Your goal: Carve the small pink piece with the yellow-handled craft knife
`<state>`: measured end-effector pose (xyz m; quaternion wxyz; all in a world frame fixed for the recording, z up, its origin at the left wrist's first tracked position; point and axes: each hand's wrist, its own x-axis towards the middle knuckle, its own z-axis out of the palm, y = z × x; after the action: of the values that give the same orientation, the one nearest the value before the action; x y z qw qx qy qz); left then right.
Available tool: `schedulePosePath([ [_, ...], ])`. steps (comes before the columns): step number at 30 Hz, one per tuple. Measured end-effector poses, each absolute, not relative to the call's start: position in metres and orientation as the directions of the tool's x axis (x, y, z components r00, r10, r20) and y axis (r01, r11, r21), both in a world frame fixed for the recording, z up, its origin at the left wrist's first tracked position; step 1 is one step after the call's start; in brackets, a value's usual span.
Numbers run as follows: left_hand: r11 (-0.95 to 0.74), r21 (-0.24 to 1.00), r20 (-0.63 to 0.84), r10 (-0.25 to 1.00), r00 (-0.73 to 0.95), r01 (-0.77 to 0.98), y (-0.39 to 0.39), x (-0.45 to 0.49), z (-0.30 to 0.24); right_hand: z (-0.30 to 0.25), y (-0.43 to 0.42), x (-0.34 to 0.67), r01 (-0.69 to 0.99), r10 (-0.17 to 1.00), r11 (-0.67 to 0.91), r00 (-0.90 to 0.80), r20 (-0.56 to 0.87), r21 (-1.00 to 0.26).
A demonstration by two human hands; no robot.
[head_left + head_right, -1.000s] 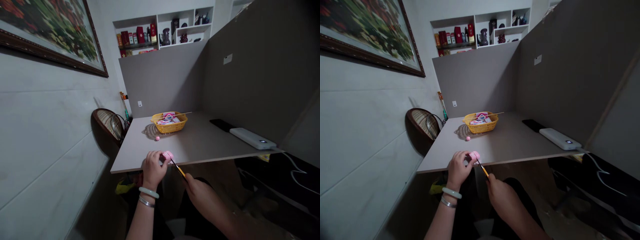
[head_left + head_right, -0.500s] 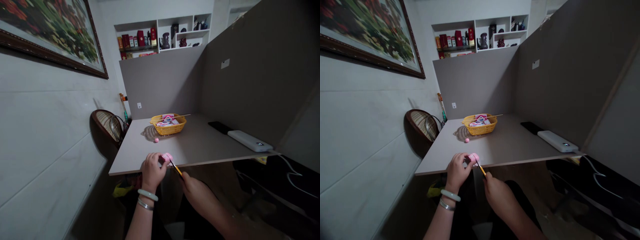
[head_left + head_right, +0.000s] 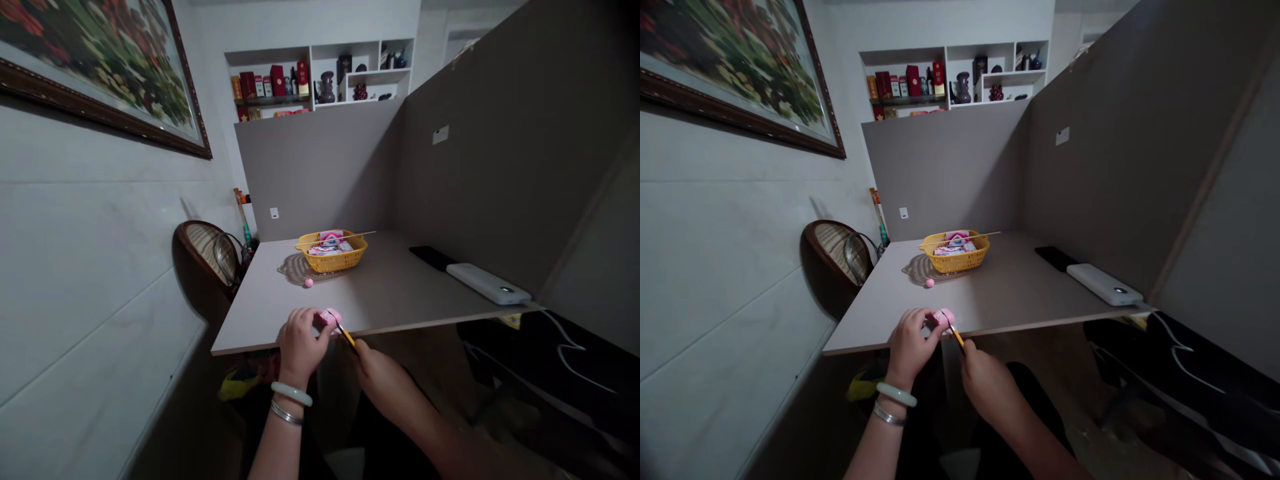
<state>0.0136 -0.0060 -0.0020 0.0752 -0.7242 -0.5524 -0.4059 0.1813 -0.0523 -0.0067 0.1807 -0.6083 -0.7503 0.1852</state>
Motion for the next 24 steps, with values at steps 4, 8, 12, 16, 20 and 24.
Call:
schedulePosePath([
  [4,-0.359,0.330,0.670,0.741,0.052,0.873,-0.005,0.013,-0.003,-0.009,-0.047,0.180,0.838,0.972,0.225,-0.225,0.062,-0.497],
  [8,-0.370,0.329,0.669,0.741,0.062,0.869,-0.006,0.013,-0.003,-0.021,-0.058,0.190,0.856,0.979,0.196,-0.201,0.041,-0.479],
  [12,-0.378,0.334,0.671,0.738,0.063,0.863,-0.005,0.013,-0.002,-0.011,-0.051,0.182,0.862,0.975,0.217,-0.212,0.062,-0.457],
  [16,-0.357,0.327,0.680,0.732,0.045,0.875,-0.005,0.013,-0.001,-0.003,-0.044,0.176,0.864,0.974,0.223,-0.220,0.059,-0.452],
  [20,-0.363,0.323,0.677,0.734,0.055,0.874,-0.005,0.014,-0.001,-0.016,-0.055,0.185,0.855,0.975,0.215,-0.218,0.051,-0.472],
  [24,-0.373,0.322,0.669,0.740,0.070,0.870,-0.005,0.013,0.000,-0.010,-0.051,0.182,0.867,0.979,0.194,-0.200,0.036,-0.458],
])
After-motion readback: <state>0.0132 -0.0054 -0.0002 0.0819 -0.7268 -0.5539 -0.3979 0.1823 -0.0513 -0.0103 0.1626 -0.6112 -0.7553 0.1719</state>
